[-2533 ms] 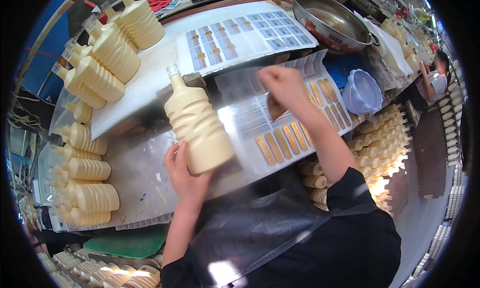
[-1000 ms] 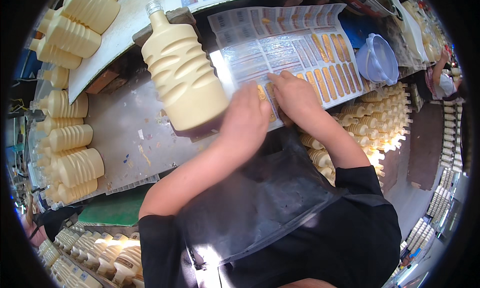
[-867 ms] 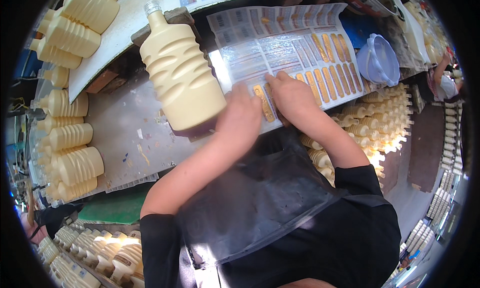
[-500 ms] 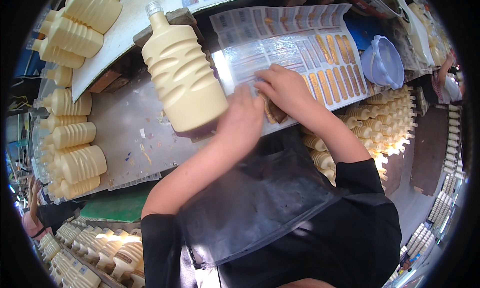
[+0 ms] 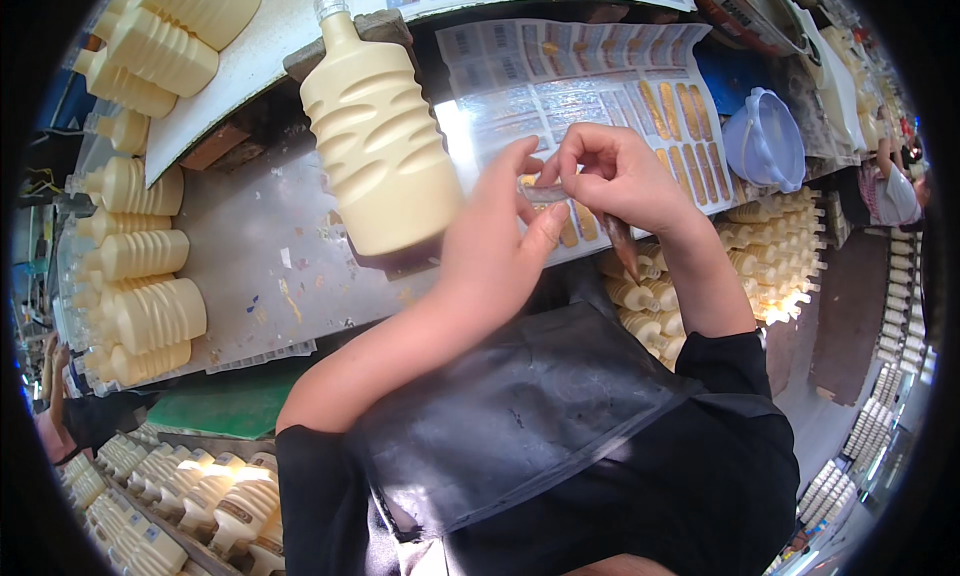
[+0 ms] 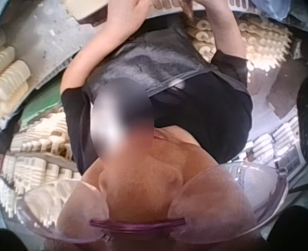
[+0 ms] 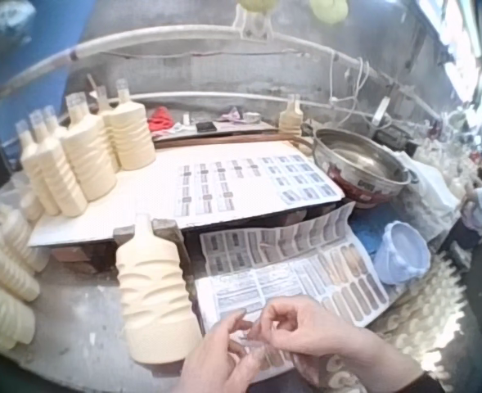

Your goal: The person applies adhesive labels to cream-colored plastic bottles on a workbench. They peel labels from a sheet, wrap them around each bottle, smooth them, and place the labeled bottles on a nearby table. The person repeats this process for multiple bottles.

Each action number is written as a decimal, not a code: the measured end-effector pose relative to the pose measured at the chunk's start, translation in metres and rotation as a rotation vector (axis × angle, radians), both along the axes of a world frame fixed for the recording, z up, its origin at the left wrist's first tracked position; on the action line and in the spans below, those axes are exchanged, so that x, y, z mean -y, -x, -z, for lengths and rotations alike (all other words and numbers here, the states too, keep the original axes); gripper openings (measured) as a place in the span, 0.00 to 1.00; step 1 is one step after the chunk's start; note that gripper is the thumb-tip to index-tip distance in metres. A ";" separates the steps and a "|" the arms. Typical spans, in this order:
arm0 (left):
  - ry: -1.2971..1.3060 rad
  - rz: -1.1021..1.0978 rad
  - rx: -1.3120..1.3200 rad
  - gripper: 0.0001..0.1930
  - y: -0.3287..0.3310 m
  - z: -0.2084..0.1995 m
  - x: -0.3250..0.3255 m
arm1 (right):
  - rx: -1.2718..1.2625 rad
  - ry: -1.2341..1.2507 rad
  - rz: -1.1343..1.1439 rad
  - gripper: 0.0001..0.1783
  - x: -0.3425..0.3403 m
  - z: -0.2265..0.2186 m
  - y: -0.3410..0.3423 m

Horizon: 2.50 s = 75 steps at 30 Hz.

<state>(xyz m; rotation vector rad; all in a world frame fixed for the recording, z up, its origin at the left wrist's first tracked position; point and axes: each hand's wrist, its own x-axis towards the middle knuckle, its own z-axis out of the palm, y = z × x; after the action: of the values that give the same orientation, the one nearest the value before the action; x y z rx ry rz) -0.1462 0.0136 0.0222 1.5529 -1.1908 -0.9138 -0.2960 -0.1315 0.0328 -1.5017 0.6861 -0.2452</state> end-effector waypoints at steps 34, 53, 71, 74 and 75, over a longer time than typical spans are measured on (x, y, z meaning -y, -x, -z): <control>0.222 -0.529 -0.563 0.15 -0.167 0.017 0.023 | -0.104 0.478 0.042 0.09 0.019 -0.033 -0.180; 0.266 -0.600 -0.515 0.15 -0.152 0.020 0.030 | -0.027 0.328 0.042 0.11 0.033 -0.011 -0.171; 0.260 -0.492 -0.264 0.28 -0.149 0.020 0.028 | 0.158 -0.063 0.197 0.24 0.016 0.006 -0.153; 0.176 -0.455 -0.269 0.25 -0.152 0.016 0.030 | 0.110 0.046 0.224 0.25 0.014 0.010 -0.157; 0.163 -0.464 -0.269 0.25 -0.151 0.016 0.031 | 0.117 0.051 0.227 0.25 0.014 0.012 -0.159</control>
<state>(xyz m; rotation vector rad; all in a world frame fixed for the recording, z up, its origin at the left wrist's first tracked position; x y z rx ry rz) 0.0051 -0.0179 0.0065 1.4363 -0.6564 -0.6708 -0.1369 -0.1456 0.0213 -1.4450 0.7616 -0.5229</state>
